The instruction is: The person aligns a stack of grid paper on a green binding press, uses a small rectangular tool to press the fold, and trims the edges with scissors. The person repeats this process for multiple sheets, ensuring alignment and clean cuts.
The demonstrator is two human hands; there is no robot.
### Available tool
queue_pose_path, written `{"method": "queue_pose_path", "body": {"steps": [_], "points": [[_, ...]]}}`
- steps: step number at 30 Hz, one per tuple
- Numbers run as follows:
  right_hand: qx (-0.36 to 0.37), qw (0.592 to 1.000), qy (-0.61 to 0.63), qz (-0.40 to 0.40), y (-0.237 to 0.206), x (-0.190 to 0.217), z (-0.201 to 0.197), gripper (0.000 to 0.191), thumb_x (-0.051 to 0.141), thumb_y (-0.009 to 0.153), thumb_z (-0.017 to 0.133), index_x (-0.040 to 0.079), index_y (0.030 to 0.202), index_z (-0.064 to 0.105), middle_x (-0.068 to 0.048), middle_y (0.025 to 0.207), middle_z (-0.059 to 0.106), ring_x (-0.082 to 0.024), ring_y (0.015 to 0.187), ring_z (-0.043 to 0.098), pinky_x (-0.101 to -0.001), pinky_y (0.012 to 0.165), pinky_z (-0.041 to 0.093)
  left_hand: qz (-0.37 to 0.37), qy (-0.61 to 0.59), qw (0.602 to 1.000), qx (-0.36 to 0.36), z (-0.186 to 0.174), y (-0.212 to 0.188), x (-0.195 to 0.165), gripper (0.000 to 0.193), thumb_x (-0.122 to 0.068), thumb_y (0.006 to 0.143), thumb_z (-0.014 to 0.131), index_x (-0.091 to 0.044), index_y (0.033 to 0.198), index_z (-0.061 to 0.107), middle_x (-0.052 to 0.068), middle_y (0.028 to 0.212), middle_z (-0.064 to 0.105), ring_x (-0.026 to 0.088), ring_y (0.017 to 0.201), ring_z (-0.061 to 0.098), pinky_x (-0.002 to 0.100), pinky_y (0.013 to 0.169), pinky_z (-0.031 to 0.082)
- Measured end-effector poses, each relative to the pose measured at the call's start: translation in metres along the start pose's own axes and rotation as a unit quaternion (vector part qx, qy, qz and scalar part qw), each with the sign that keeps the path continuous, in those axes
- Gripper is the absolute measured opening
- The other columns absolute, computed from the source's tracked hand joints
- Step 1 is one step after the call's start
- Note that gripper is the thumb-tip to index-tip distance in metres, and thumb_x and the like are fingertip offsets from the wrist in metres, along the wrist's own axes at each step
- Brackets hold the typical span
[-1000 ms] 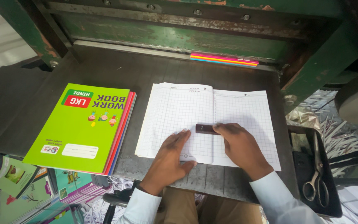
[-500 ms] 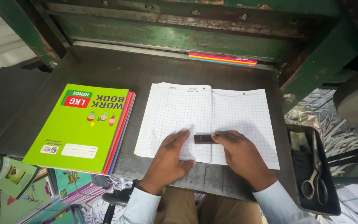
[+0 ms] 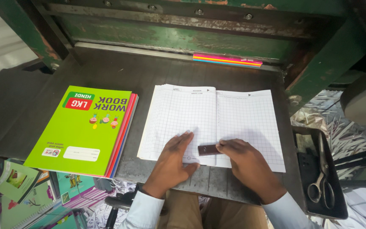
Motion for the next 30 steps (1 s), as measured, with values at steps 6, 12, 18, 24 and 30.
{"method": "queue_pose_path", "body": {"steps": [6, 12, 18, 24, 30], "points": [[0.001, 1.0, 0.008, -0.006, -0.006, 0.004, 0.0, 0.041, -0.01, 0.078, 0.059, 0.003, 0.114, 0.073, -0.015, 0.119, 0.074, -0.035, 0.111, 0.067, -0.0429, 0.094, 0.054, -0.007, 0.001, 1.0, 0.004, 0.0, 0.0, 0.0, 0.085, -0.015, 0.072, 0.085, 0.006, 0.145, 0.047, 0.028, 0.148, 0.052, 0.042, 0.14, 0.046, 0.047, 0.12, 0.032], [0.002, 1.0, 0.016, 0.005, -0.011, 0.007, -0.002, 0.037, -0.008, 0.081, 0.06, 0.004, 0.113, 0.073, -0.013, 0.118, 0.074, -0.033, 0.112, 0.068, -0.042, 0.094, 0.054, -0.017, 0.013, 1.0, 0.004, 0.001, -0.001, 0.001, 0.086, -0.015, 0.071, 0.086, 0.003, 0.145, 0.046, 0.026, 0.149, 0.051, 0.044, 0.141, 0.043, 0.047, 0.118, 0.033], [0.006, 1.0, 0.028, 0.006, -0.014, 0.013, -0.006, 0.039, -0.008, 0.079, 0.061, 0.005, 0.113, 0.073, -0.012, 0.118, 0.075, -0.032, 0.114, 0.067, -0.0417, 0.096, 0.054, -0.024, 0.009, 1.0, 0.006, 0.001, -0.001, 0.0, 0.087, -0.014, 0.069, 0.086, 0.003, 0.145, 0.046, 0.026, 0.149, 0.051, 0.043, 0.141, 0.043, 0.047, 0.118, 0.033], [0.022, 0.999, 0.023, 0.022, -0.019, 0.016, -0.007, 0.049, -0.012, 0.072, 0.058, 0.006, 0.114, 0.074, -0.011, 0.121, 0.073, -0.031, 0.118, 0.066, -0.0414, 0.096, 0.054, -0.032, 0.006, 0.999, 0.012, -0.001, 0.001, -0.002, 0.087, -0.012, 0.069, 0.085, 0.004, 0.145, 0.046, 0.027, 0.148, 0.051, 0.044, 0.141, 0.044, 0.047, 0.119, 0.032], [0.033, 0.999, 0.022, 0.02, -0.023, 0.016, -0.006, 0.049, -0.013, 0.071, 0.058, 0.007, 0.113, 0.074, -0.011, 0.121, 0.074, -0.032, 0.118, 0.065, -0.0417, 0.097, 0.053, -0.027, 0.003, 1.0, 0.005, -0.002, 0.002, -0.004, 0.083, -0.012, 0.069, 0.083, 0.004, 0.143, 0.05, 0.026, 0.148, 0.053, 0.043, 0.141, 0.046, 0.047, 0.119, 0.034]]}}
Point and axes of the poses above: each hand's wrist, its own y-axis towards the middle knuckle, its own z-axis out of the palm, x = y × z, the point moved 5 cm from there along y, towards the middle knuckle
